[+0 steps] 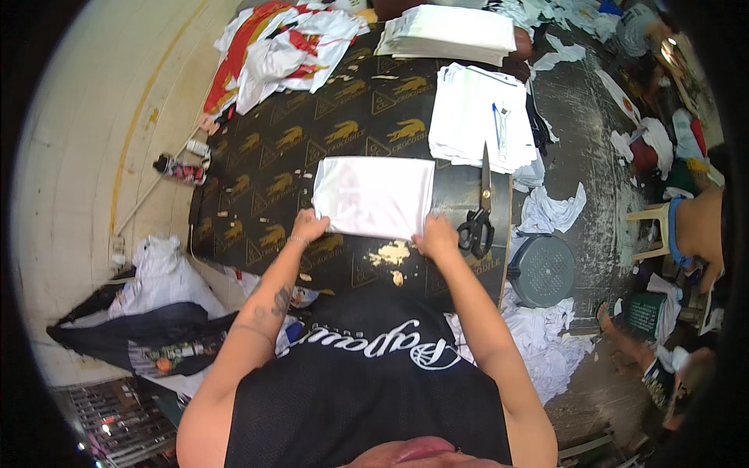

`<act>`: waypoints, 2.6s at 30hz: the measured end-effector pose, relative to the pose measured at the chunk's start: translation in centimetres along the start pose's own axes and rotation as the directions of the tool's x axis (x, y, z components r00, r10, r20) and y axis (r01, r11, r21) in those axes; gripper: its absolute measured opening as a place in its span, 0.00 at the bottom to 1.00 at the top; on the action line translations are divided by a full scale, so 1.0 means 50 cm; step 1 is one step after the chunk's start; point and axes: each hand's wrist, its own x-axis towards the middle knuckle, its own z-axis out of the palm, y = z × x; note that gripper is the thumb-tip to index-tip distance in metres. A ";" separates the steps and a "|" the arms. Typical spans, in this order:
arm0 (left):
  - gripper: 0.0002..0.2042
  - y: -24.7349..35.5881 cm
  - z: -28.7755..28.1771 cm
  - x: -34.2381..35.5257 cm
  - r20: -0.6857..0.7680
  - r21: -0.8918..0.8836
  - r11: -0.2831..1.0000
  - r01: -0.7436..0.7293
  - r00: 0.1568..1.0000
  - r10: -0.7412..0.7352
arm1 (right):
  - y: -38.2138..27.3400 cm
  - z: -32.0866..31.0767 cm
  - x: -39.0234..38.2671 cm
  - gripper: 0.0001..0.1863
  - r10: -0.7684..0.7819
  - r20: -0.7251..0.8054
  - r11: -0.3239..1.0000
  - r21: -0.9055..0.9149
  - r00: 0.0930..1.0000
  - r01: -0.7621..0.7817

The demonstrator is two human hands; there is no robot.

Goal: The person repeatedly unfolds red and white jerseys on a table, aligns them, and uses shears to cut along the edges. The person flips the jerseys over and continues cutting, then folds the cut pieces and sets them aside.

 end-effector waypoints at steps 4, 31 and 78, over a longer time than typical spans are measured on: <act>0.28 0.111 -0.067 -0.008 -0.024 -0.595 0.803 0.031 0.998 -0.057 | 0.047 -0.019 0.029 0.21 -0.140 0.288 0.786 0.615 0.947 -0.071; 0.16 0.597 -0.387 0.842 -0.311 -0.212 0.764 -0.610 0.783 0.539 | 0.059 -0.193 0.490 0.16 0.335 -0.513 0.784 0.617 0.790 0.068; 0.31 0.082 -0.976 -0.166 -0.152 0.487 0.745 -0.457 0.795 0.587 | -0.575 -1.020 -0.026 0.18 -0.580 -0.678 0.717 -0.161 0.452 0.678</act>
